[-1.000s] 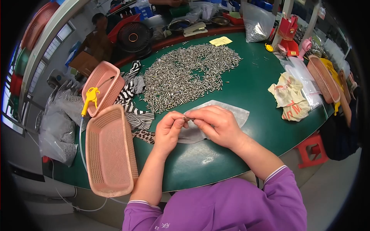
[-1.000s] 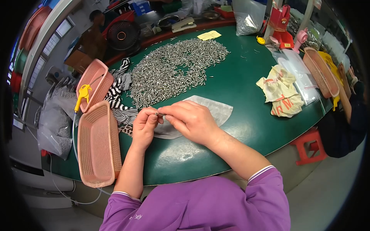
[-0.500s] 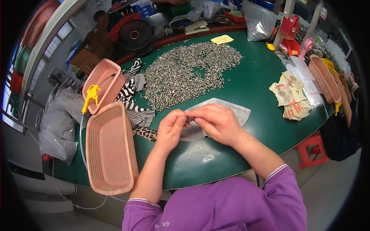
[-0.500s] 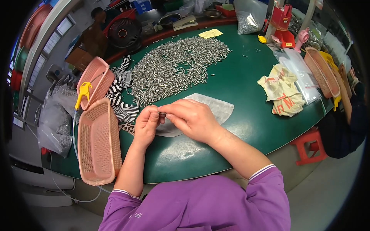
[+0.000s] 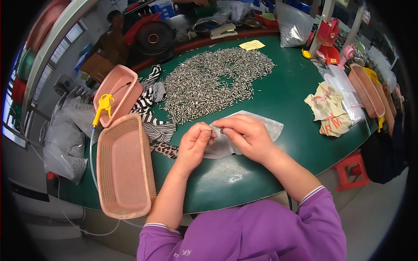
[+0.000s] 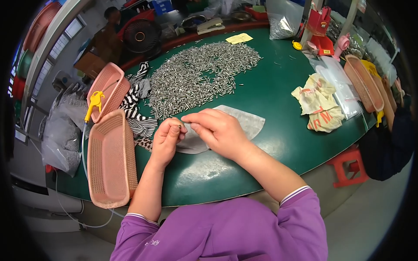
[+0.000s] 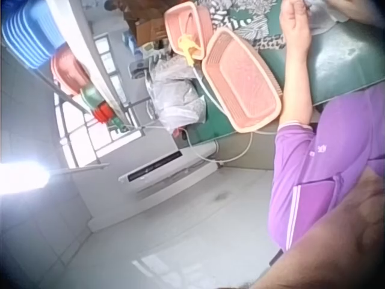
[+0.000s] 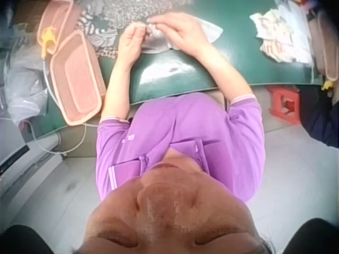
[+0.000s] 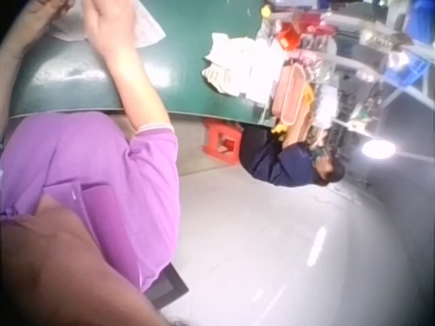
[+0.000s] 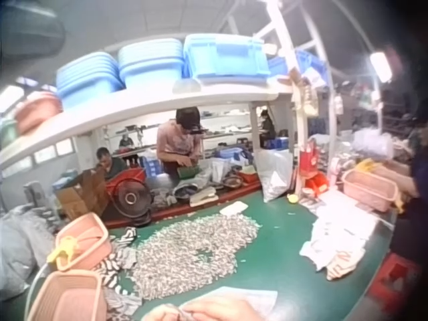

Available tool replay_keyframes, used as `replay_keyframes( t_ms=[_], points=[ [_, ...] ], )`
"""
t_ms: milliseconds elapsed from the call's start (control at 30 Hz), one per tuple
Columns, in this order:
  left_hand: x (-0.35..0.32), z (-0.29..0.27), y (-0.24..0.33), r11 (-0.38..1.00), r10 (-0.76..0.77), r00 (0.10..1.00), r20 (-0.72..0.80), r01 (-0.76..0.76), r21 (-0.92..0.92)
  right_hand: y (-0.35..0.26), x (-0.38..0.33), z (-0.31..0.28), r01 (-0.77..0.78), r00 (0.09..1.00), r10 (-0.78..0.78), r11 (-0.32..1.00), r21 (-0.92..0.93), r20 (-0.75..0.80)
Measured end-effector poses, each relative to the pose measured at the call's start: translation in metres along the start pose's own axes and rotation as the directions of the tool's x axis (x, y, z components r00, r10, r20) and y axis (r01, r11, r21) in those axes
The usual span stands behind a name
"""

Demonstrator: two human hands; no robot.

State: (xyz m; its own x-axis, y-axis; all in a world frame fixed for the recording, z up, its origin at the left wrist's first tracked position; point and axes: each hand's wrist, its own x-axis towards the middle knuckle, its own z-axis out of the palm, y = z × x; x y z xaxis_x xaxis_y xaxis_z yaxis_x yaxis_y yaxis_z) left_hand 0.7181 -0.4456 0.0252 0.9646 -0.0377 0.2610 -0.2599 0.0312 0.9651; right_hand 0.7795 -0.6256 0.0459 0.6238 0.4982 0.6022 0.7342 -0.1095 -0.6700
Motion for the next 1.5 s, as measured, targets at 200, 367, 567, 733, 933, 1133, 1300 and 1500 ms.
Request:
replay_keyframes(
  t_ms=[200, 367, 567, 733, 933, 1133, 1300, 1500],
  points=[
    [0.001, -0.001, -0.005, 0.999, 0.044, 0.998, -0.037, -0.044, -0.018, -0.002, 0.000, 0.004, 0.015, 1.000, -0.015, 0.995, 0.102, 0.003],
    [0.001, 0.000, -0.005, 0.999, 0.037, 0.999, -0.022, -0.038, -0.025, -0.001, -0.001, 0.004, 0.034, 0.999, -0.034, 0.996, 0.080, 0.000],
    [0.000, -0.002, -0.005, 0.999, -0.011, 1.000, -0.028, 0.013, 0.042, -0.004, -0.002, 0.003, 0.085, 0.996, -0.083, 0.988, -0.130, 0.016],
    [-0.001, -0.002, -0.004, 0.997, -0.056, 0.998, 0.039, 0.055, 0.048, -0.003, -0.001, 0.003, 0.088, 0.995, -0.098, 0.958, -0.275, -0.024],
    [-0.002, 0.004, -0.009, 0.997, -0.074, 0.994, 0.086, 0.076, -0.020, -0.003, 0.002, -0.004, -0.020, 0.987, -0.017, 0.973, -0.228, -0.159],
    [-0.001, 0.007, -0.009, 0.983, -0.112, 0.994, -0.018, 0.108, -0.148, -0.007, -0.005, 0.000, 0.091, 0.996, -0.092, 0.991, -0.094, -0.014],
    [-0.001, 0.007, -0.010, 0.949, -0.173, 0.984, -0.050, 0.153, -0.277, -0.003, -0.006, 0.003, 0.099, 0.995, -0.099, 0.983, -0.155, 0.006],
    [-0.002, 0.006, -0.008, 0.919, -0.191, 0.980, -0.047, 0.162, -0.358, 0.000, -0.004, 0.002, 0.141, 0.990, -0.141, 0.977, -0.162, 0.011]
  ],
)
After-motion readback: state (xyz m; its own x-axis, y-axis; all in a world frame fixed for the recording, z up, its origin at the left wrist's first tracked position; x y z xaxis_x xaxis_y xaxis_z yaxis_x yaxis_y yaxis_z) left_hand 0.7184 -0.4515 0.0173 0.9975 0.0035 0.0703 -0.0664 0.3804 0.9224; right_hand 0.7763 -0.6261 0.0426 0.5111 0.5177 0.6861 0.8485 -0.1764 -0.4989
